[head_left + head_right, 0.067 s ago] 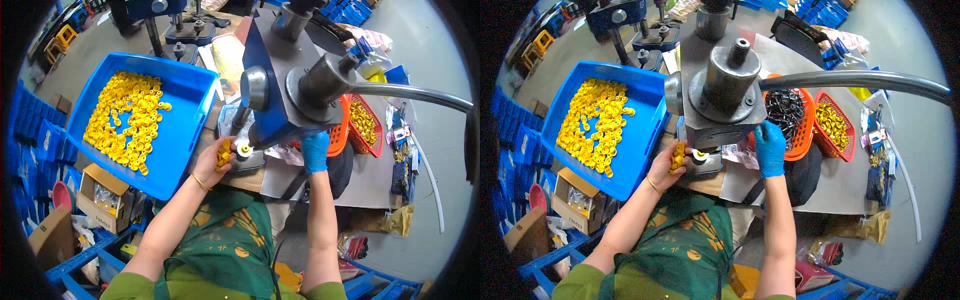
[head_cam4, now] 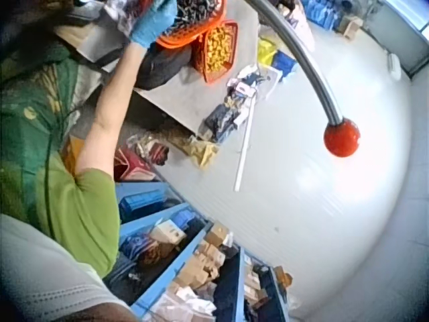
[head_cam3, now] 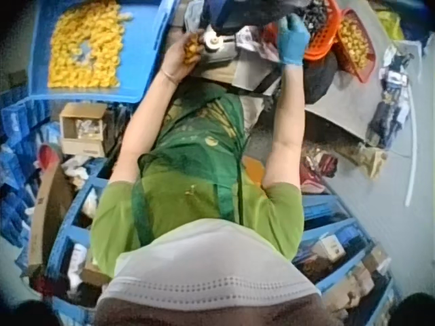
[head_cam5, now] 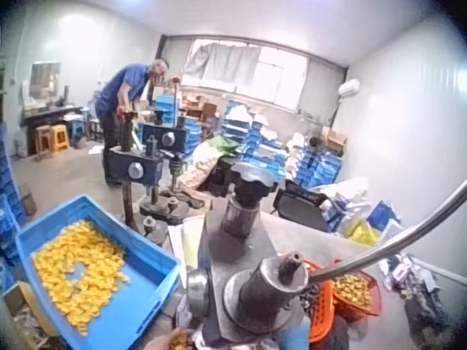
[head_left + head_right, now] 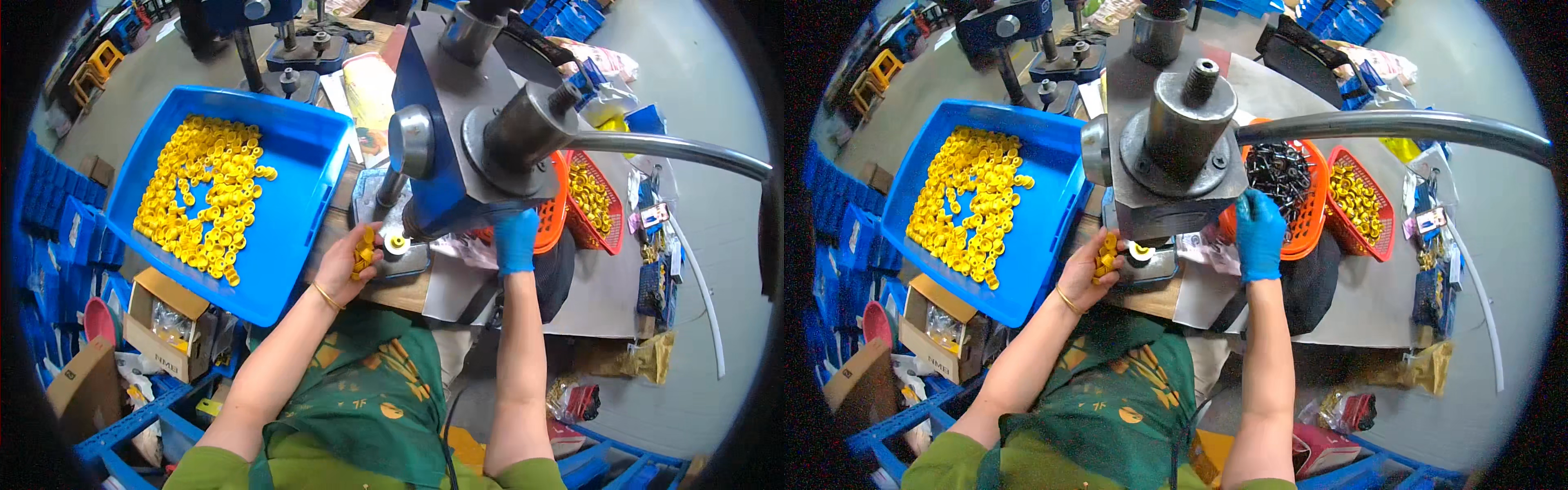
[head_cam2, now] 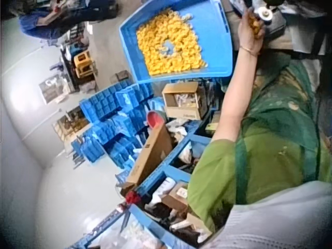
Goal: The person picks up a yellow plastic part from a blue bin, places it onto the base of a press machine, and pulls the lever to press it. They then remove the pressed part and place it into a basket, repeating this process for several parts.
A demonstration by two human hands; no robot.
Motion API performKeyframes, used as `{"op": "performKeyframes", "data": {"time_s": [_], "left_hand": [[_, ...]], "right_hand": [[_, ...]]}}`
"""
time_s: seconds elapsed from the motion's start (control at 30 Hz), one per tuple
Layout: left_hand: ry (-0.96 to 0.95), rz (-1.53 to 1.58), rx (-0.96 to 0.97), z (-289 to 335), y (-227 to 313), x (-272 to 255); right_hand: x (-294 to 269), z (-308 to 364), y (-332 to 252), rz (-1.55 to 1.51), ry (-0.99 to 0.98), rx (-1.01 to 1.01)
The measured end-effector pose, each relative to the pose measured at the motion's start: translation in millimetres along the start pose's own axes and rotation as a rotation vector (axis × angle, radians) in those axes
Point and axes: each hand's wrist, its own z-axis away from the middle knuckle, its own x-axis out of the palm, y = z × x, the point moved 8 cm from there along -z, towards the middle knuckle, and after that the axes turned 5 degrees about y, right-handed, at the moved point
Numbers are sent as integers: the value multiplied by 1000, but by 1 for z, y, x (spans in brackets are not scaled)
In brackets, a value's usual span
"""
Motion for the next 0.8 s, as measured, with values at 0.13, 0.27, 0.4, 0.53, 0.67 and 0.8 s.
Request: {"op": "performKeyframes", "data": {"time_s": [0.13,0.27,0.4,0.53,0.67,0.8], "left_hand": [[35,-47,19,-7,-2,-11],[78,-54,56,-3,-3,-15],[49,65,29,-5,-3,-18],[43,75,38,1,1,-15],[70,26,75,4,3,-19],[56,31,73,7,3,-15]], "right_hand": [[-6,0,-4,-173,59,257],[3,35,-38,-388,-119,266],[32,58,-87,-567,-309,290],[45,62,-83,-376,-344,126],[58,57,-95,-330,-390,37],[73,63,-101,-543,-465,96]]}}
